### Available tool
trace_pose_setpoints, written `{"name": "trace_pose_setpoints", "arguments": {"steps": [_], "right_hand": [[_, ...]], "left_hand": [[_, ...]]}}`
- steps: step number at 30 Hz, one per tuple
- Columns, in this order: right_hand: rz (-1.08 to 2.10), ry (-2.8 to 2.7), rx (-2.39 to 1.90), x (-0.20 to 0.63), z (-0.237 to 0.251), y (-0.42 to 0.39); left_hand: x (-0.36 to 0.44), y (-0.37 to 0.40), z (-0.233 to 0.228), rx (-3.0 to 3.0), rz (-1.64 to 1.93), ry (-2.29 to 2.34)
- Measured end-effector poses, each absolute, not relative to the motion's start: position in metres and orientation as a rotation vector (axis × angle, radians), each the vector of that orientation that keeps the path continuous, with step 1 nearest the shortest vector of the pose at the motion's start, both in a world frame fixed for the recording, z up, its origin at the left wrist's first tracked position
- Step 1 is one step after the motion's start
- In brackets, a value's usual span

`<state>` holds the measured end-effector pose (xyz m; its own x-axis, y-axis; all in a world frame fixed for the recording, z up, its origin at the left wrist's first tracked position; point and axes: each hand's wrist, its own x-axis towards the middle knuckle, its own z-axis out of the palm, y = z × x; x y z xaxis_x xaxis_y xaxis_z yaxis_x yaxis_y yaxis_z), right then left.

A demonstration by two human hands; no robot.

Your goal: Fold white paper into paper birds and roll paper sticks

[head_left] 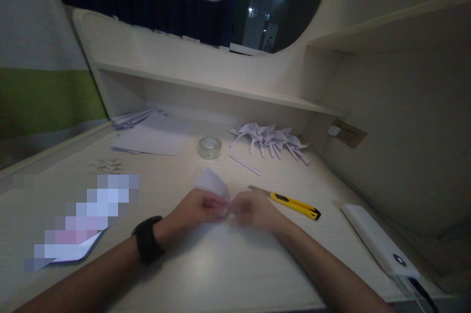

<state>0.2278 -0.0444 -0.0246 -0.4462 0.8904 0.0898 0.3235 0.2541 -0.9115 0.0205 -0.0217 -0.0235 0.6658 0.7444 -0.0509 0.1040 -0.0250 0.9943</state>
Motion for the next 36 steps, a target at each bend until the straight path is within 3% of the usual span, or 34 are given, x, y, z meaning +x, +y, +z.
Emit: {"name": "trace_pose_setpoints", "arguments": {"steps": [36], "right_hand": [[1.382,-1.793,-1.081,0.229,-0.014,-0.046]], "left_hand": [[0.013,-0.022,-0.012,1.486,0.622,0.708]]}}
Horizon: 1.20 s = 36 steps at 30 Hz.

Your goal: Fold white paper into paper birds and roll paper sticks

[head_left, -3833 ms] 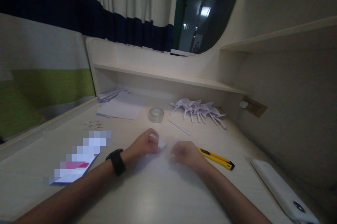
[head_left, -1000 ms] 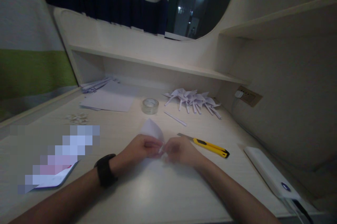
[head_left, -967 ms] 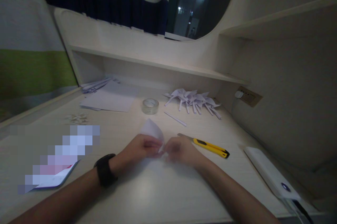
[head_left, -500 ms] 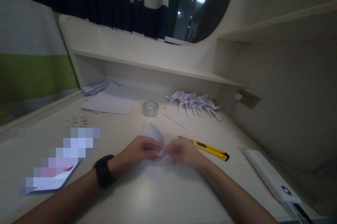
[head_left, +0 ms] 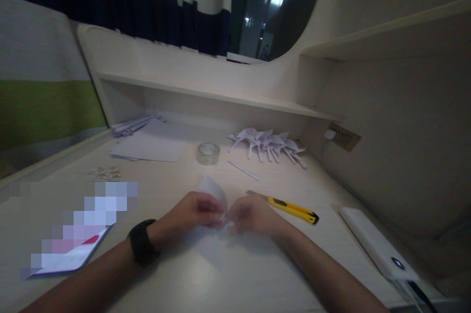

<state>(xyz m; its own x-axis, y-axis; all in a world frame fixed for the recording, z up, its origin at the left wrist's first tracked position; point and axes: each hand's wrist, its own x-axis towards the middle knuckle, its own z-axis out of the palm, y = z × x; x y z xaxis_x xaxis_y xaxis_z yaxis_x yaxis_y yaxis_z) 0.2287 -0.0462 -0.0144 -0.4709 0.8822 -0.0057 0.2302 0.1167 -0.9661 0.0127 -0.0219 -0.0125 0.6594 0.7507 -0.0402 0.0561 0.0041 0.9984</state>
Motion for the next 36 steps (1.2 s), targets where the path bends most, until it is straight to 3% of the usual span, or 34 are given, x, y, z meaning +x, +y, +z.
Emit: {"name": "trace_pose_setpoints", "arguments": {"steps": [25,36], "right_hand": [[1.51,-1.781,-1.037,0.228,-0.006,-0.051],[1.532,-1.689,-1.131,0.228,-0.007,-0.05]], "left_hand": [[0.012,-0.027,-0.01,1.583,0.647,0.53],[0.01,-0.027,-0.002,1.955,0.539,0.665]]}}
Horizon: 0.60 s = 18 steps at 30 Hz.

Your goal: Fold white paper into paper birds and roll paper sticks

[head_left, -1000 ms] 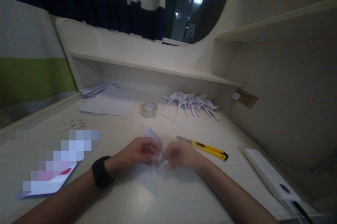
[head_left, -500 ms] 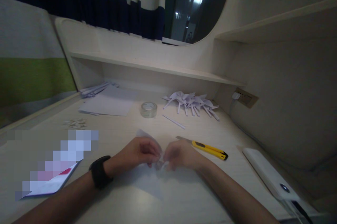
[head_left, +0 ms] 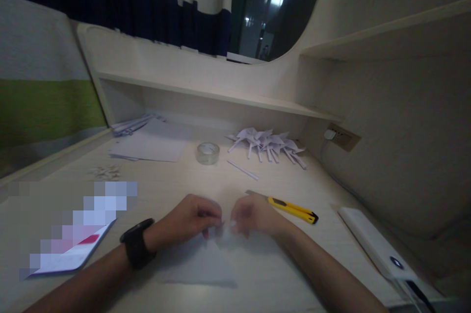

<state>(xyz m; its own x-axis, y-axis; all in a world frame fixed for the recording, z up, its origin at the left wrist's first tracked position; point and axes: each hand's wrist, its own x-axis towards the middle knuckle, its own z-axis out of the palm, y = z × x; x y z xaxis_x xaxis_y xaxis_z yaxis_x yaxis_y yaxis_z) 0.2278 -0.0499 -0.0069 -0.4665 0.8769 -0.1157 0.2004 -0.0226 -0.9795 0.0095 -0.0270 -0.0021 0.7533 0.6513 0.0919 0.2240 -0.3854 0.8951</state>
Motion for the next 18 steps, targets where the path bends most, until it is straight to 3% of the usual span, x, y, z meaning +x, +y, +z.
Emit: {"name": "trace_pose_setpoints", "arguments": {"steps": [8,18], "right_hand": [[1.288,-1.759,-1.179,0.234,-0.014,-0.045],[0.732,-2.13,-1.269,0.234,-0.013,-0.049]], "left_hand": [[0.006,-0.029,0.002,2.093,0.541,0.719],[0.004,-0.026,-0.009,2.386,0.573,0.643]]}}
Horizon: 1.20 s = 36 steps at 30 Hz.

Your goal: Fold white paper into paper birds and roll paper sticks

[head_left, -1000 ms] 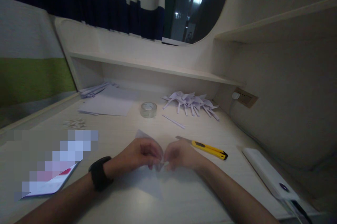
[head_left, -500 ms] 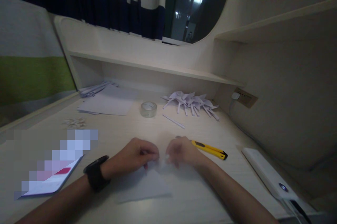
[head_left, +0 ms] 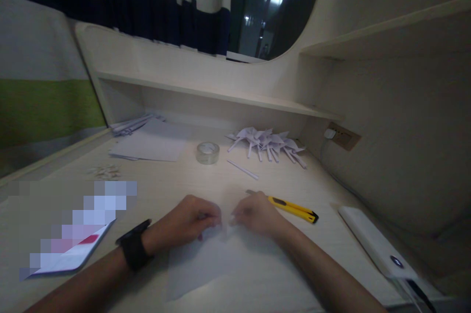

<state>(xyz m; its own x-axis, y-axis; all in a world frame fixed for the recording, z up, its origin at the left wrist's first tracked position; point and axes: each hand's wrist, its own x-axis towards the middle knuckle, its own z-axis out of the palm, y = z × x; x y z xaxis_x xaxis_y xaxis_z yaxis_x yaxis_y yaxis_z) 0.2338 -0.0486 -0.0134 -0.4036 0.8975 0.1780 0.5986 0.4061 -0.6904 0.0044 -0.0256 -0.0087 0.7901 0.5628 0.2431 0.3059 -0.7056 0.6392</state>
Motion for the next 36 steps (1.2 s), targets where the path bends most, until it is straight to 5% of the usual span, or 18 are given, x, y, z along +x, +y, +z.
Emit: {"name": "trace_pose_setpoints", "arguments": {"steps": [27,36], "right_hand": [[0.62,-2.174,-1.256,0.225,-0.021,-0.053],[-0.023,-2.523,-1.124,0.227,-0.028,-0.062]], "left_hand": [[0.002,-0.024,-0.013,2.328,0.615,0.651],[0.001,-0.022,-0.015,2.504,0.578,0.571]]}}
